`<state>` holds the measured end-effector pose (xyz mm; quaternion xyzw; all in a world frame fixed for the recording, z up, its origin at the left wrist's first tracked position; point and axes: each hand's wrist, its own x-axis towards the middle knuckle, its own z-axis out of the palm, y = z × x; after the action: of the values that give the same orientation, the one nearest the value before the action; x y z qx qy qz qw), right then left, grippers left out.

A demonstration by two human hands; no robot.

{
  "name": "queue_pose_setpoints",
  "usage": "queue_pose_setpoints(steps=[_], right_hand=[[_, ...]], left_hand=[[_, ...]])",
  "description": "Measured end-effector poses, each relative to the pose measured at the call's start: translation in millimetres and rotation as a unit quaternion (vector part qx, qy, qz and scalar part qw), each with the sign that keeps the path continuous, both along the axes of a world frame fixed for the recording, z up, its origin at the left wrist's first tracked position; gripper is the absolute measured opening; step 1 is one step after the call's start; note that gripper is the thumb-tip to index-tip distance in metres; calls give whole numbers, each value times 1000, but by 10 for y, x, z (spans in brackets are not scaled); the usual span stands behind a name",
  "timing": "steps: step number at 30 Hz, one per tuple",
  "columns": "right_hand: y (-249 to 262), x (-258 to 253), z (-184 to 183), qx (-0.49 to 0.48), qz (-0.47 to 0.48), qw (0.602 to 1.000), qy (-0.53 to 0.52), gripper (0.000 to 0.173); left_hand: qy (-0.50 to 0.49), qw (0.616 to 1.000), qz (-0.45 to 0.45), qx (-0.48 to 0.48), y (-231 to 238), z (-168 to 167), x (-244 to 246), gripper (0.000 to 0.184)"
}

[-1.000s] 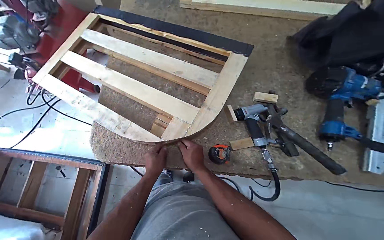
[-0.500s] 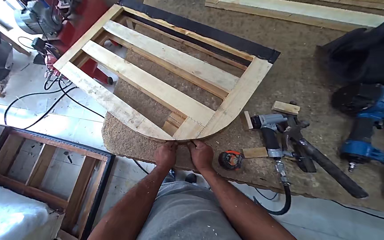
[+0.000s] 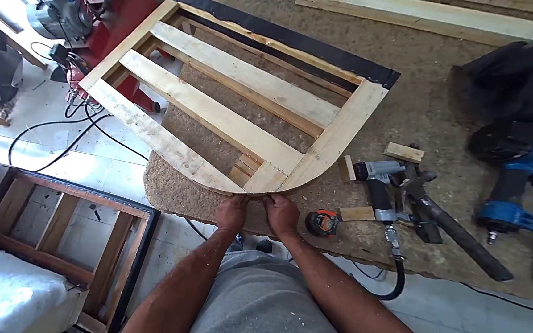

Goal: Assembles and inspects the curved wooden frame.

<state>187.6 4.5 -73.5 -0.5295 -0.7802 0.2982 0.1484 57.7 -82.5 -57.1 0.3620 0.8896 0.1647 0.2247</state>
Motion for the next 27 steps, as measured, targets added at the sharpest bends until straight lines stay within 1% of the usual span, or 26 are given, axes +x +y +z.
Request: queue_pose_setpoints(steps=[4, 8, 10, 12, 15, 16, 18, 20, 22, 27], right_hand=[[2, 2, -16, 2, -6, 1000, 4, 23], [13, 5, -54, 1, -2, 1000, 9, 23], [5, 16, -55, -3, 10, 1000, 17, 24], [-5, 30, -46, -8, 18, 1000, 23, 24], [-11, 90, 25, -29, 28, 998, 41, 23], [-11, 112, 28, -38, 27, 998, 48, 23], [-18, 148, 2, -51, 27, 996, 71, 23], [-41, 185, -41, -58, 28, 994, 91, 24], [-84, 214, -48, -67, 35, 993, 89, 25], [-171, 253, -91, -2, 82, 991, 105, 14]], left_hand=[[3, 1000, -4, 26, -22, -46, -8, 31], [-34, 997, -11, 64, -103, -27, -74, 28], [-29, 995, -23, 94, -200, -37, -63, 27], [-29, 993, -33, 107, -322, -10, -15, 31], [-46, 987, -39, 146, -528, 54, 18, 24], [-50, 986, -28, 158, -597, 73, 8, 20], [-64, 985, 31, 154, -683, 146, -54, 17], [-76, 984, 100, 126, -686, 203, -187, 23], [-99, 979, 141, 107, -631, 236, -335, 27], [-128, 974, 152, 110, -470, 212, -540, 27]])
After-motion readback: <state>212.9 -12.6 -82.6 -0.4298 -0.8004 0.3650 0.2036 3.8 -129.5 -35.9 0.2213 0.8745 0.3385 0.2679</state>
